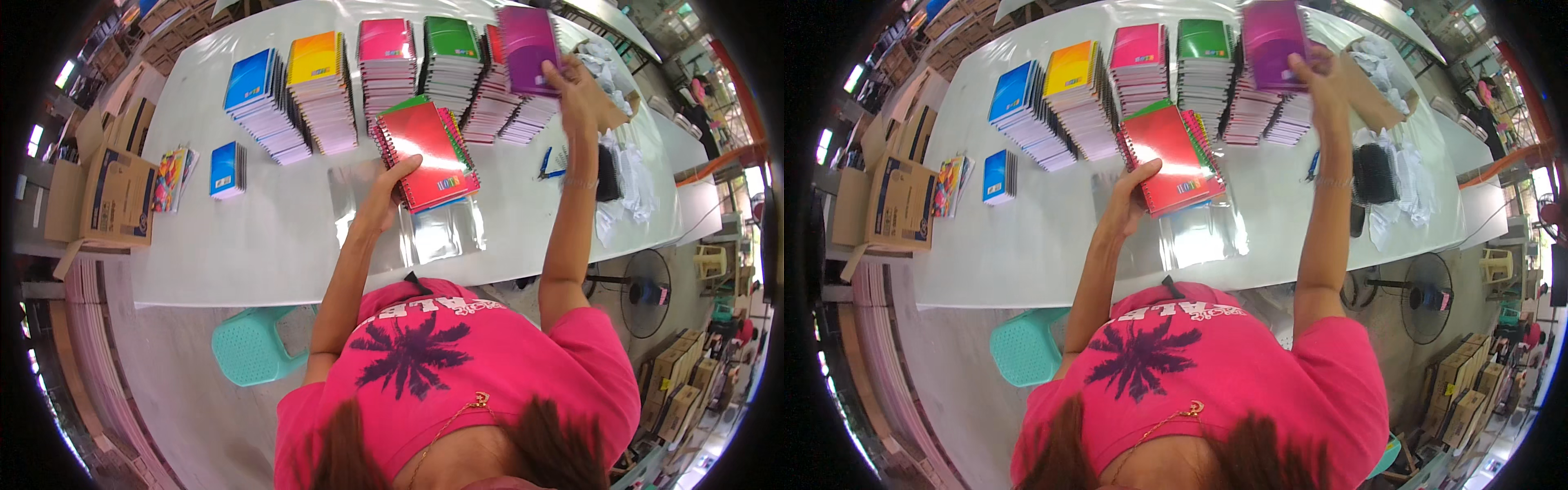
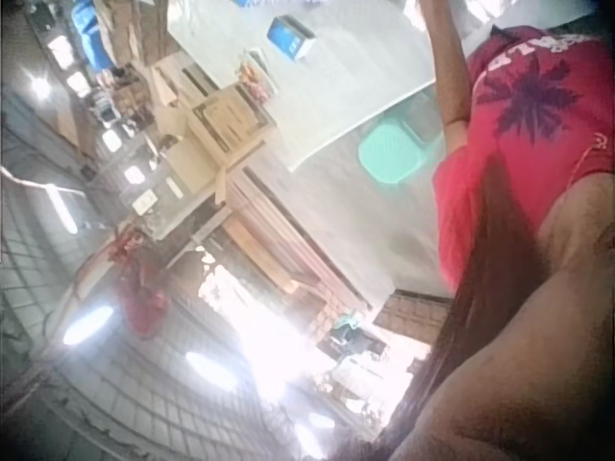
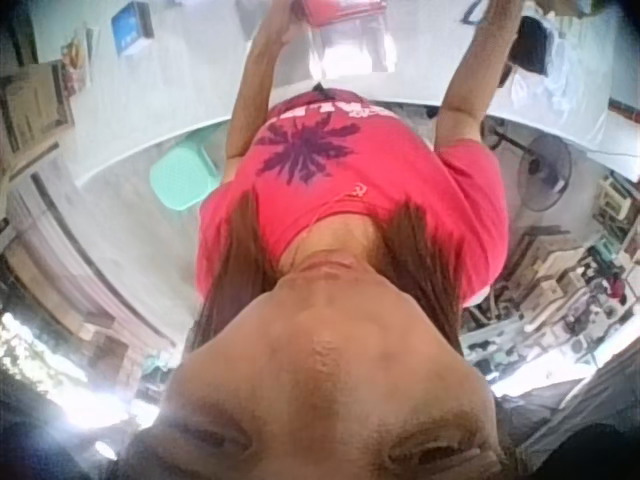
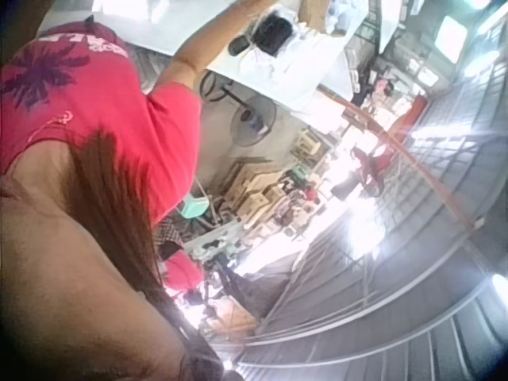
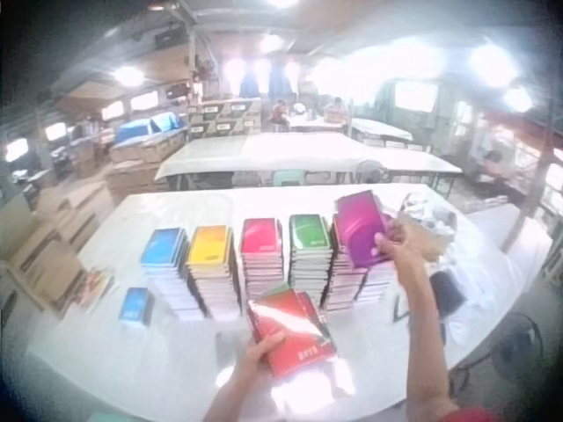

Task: The person sorts colored notebooks into stacks by color, trims the wire spiral of a notebook using pliers, and organizes them on a table.

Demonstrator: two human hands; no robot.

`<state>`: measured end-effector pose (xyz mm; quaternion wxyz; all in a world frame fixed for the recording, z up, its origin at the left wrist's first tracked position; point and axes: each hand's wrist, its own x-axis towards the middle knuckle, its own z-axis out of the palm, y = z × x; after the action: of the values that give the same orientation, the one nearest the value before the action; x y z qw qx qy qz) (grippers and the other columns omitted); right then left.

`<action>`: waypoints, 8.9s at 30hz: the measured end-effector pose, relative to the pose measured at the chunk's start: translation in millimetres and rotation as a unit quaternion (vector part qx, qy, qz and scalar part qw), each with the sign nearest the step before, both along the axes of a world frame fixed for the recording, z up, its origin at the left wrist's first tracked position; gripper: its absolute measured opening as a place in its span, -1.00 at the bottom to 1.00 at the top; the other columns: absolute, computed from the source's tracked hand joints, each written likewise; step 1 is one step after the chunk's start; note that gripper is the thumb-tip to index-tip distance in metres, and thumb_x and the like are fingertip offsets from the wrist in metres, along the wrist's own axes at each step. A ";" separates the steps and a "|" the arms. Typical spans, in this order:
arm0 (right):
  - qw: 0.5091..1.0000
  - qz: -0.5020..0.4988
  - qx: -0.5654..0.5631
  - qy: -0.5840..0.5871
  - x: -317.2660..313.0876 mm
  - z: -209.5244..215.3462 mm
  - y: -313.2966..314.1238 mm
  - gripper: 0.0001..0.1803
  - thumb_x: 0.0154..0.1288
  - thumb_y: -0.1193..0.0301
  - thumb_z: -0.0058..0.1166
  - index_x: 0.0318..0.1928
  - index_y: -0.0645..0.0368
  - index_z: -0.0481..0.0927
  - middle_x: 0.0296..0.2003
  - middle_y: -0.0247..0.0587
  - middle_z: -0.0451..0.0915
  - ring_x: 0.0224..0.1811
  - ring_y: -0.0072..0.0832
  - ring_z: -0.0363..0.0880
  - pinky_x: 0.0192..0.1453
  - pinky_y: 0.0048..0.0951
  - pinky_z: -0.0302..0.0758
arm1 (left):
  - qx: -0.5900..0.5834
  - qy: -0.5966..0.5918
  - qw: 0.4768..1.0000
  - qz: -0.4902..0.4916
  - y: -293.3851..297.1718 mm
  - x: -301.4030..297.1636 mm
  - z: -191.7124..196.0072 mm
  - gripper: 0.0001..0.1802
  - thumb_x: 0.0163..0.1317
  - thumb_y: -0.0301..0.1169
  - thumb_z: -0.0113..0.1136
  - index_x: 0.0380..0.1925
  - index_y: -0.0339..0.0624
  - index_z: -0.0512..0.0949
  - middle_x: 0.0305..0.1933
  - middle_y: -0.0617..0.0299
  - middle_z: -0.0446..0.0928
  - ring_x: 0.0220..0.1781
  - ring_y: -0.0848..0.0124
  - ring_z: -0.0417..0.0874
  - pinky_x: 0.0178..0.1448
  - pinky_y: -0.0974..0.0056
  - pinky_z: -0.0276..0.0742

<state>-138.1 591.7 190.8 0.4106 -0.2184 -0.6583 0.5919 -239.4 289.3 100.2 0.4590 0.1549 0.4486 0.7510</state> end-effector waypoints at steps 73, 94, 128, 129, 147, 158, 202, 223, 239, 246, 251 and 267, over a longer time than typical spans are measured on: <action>0.780 0.355 -0.505 -0.099 -206.8 -118.4 -460.7 -0.43 0.32 0.13 0.06 0.13 0.30 0.31 -0.05 -0.02 0.50 0.04 -0.26 0.51 0.12 -0.23 0.51 | -0.193 0.824 0.445 0.293 -314.1 -208.3 -73.6 -0.44 -0.09 -0.44 0.30 -0.06 0.48 0.50 0.11 0.46 0.35 0.32 0.33 0.21 0.41 -0.28 -0.14; 0.864 0.348 -0.301 -0.205 -355.0 -164.5 -387.7 -0.47 0.08 0.12 0.27 -0.04 0.25 0.53 -0.23 -0.27 0.56 -0.18 -0.55 0.47 -0.05 -0.48 0.42 | -0.193 0.161 0.953 0.167 -286.3 -364.3 -79.8 -0.08 0.06 0.02 0.25 0.30 -0.31 0.15 0.23 -0.05 0.32 0.30 0.23 0.27 0.41 0.16 0.00; 0.941 0.077 0.228 -0.238 -337.2 -20.1 -259.8 -0.25 -0.08 0.40 0.27 0.15 0.28 0.22 -0.30 0.20 0.60 -0.23 -0.07 0.64 -0.12 -0.22 0.57 | -0.144 0.368 0.856 0.334 -215.3 -249.5 26.6 -0.37 0.20 -0.10 0.21 0.21 -0.08 0.28 0.24 -0.01 0.17 0.31 0.20 0.20 0.34 0.10 0.15; 0.965 0.102 0.161 -0.179 -333.5 -16.0 -271.6 -0.11 -0.13 0.42 0.35 0.25 0.24 0.17 -0.26 0.13 0.58 -0.31 -0.19 0.64 -0.19 -0.28 0.58 | -0.105 0.332 0.880 0.324 -213.0 -250.6 25.9 -0.35 0.19 -0.09 0.22 0.21 -0.10 0.28 0.24 -0.02 0.17 0.30 0.20 0.23 0.33 0.10 0.18; 0.772 -0.033 0.390 -0.501 -275.3 -21.8 -197.2 -0.31 0.15 -0.01 0.13 0.16 0.15 0.32 -0.06 0.25 0.52 0.12 0.01 0.44 0.09 0.02 0.40 | -0.022 0.107 0.984 0.143 -168.0 -177.4 51.8 -0.38 0.20 -0.19 0.22 0.17 -0.27 0.27 0.02 0.12 0.48 -0.02 0.41 0.59 -0.06 0.35 0.60; 0.971 0.195 0.055 -0.124 -223.7 12.5 -222.4 -0.18 0.07 0.37 0.29 0.31 0.12 0.14 -0.17 0.01 0.53 -0.25 -0.35 0.57 -0.19 -0.41 0.52 | 0.027 0.052 0.981 0.183 -136.5 -157.5 33.4 -0.35 0.24 -0.16 0.17 0.21 -0.27 0.22 0.06 0.10 0.47 0.03 0.38 0.58 0.05 0.31 0.58; 0.804 -0.264 0.370 -0.385 -148.4 -14.3 -50.5 -0.31 0.11 -0.14 0.08 0.14 0.01 0.43 0.13 0.19 0.34 0.18 0.14 0.26 0.16 0.19 0.18 | 0.071 0.017 0.991 0.113 -44.4 -90.7 32.7 -0.44 0.19 -0.24 0.24 0.13 -0.25 0.33 0.04 0.17 0.48 0.06 0.42 0.54 0.16 0.28 0.46; 0.799 -0.178 0.351 -0.455 -149.2 -25.9 17.3 -0.41 -0.08 -0.03 0.31 -0.27 0.27 0.58 -0.29 0.00 0.64 -0.17 -0.20 0.62 -0.17 -0.24 0.46 | 0.067 0.010 0.992 0.106 -41.8 -83.3 31.4 -0.42 0.15 -0.17 0.27 0.10 -0.24 0.37 0.00 0.18 0.51 0.02 0.44 0.57 0.12 0.30 0.48; 0.953 -0.008 0.286 -0.094 -108.5 34.5 -44.4 -0.69 0.16 0.31 0.21 -0.08 0.10 0.61 -0.37 -0.38 0.57 -0.30 -0.71 0.49 -0.23 -0.63 0.41 | 0.067 0.005 0.995 0.080 -41.7 -84.7 29.9 -0.41 0.18 -0.20 0.25 0.13 -0.23 0.30 -0.02 0.19 0.48 -0.01 0.45 0.57 0.04 0.31 0.53; 0.948 0.254 0.144 -0.124 -77.5 106.5 -141.0 -0.51 0.14 0.41 0.19 0.11 0.14 0.42 -0.34 -0.27 0.59 -0.31 -0.60 0.53 -0.19 -0.56 0.46 | 0.123 -0.010 0.991 0.042 -44.2 -74.7 43.3 -0.38 0.27 -0.06 0.11 0.20 -0.20 0.30 0.08 0.20 0.48 0.13 0.38 0.51 0.17 0.25 0.47; 0.809 0.352 0.448 -0.144 -112.3 51.5 -155.0 -0.63 0.13 0.24 0.22 -0.06 0.09 0.61 -0.21 -0.25 0.61 -0.15 -0.46 0.53 -0.04 -0.42 0.44 | 0.057 -0.052 0.993 -0.088 -46.4 -66.8 43.2 -0.41 0.26 -0.08 0.14 0.13 -0.29 0.35 0.04 0.09 0.51 0.01 0.36 0.58 0.09 0.26 0.52; 0.863 -0.185 0.420 -0.211 -27.4 -32.5 7.5 -0.57 0.08 0.66 -0.04 -0.01 0.12 0.60 -0.16 -0.02 0.63 -0.10 -0.13 0.61 0.00 -0.34 0.49 | 0.005 0.006 0.998 -0.061 -9.2 -51.5 37.4 -0.47 0.22 -0.07 0.18 0.04 -0.21 0.45 -0.06 0.20 0.56 -0.06 0.46 0.60 0.01 0.36 0.51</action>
<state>-165.5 599.2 158.3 0.4171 -0.2628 -0.8628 0.1123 -290.9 280.1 137.6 0.5005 0.1886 0.4368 0.7233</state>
